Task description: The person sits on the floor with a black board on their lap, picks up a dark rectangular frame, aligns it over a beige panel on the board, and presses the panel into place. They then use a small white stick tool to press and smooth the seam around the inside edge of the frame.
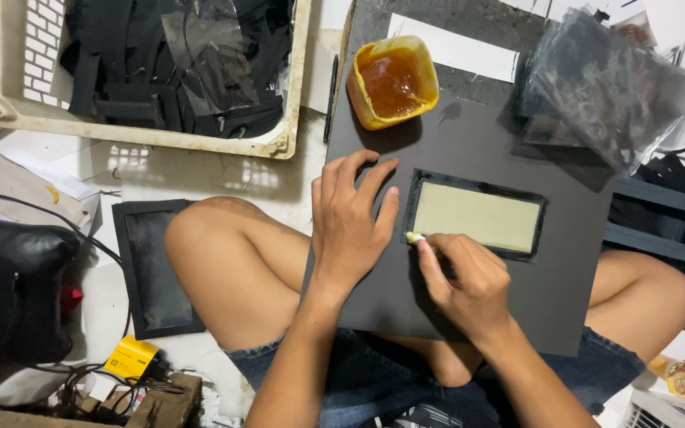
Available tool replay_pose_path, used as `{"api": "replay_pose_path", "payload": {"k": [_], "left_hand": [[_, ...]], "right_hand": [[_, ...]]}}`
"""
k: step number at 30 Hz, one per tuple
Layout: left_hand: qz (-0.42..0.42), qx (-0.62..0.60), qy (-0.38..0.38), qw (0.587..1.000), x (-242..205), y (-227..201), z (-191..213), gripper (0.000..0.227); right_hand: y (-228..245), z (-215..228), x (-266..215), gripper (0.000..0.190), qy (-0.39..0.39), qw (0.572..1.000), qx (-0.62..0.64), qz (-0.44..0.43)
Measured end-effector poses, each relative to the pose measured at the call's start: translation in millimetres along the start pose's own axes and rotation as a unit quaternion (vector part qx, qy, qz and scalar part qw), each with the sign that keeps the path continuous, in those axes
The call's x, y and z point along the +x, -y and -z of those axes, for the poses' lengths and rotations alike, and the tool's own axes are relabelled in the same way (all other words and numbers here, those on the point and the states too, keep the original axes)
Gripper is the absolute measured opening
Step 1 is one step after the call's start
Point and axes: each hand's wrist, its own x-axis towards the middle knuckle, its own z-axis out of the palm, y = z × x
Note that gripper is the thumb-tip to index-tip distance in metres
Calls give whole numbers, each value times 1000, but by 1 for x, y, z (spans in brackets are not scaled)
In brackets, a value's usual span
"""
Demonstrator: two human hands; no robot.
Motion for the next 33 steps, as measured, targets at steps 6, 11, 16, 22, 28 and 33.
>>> {"api": "replay_pose_path", "payload": {"k": [6, 11, 16, 22, 28, 33], "left_hand": [[0, -1, 7, 1000, 0, 0, 0, 26], [-4, 1, 7, 1000, 0, -1, -1, 26], [-4, 6, 2, 1000, -1, 0, -2, 26], [2, -2, 8, 1000, 1, -3, 0, 25], [1, 2, 7, 1000, 1, -2, -1, 25], [-5, 0, 2, 1000, 0, -1, -1, 25]], "right_hand": [[-15, 9, -22, 6, -12, 998, -53, -4], [-1, -7, -17, 6, -45, 998, -45, -6], [22, -12, -2, 7, -58, 998, 4, 8], [-13, 3, -35, 8, -67, 992, -102, -28], [17, -19, -13, 6, -85, 996, -29, -23], [13, -17, -17, 6, -80, 996, -27, -22]]}}
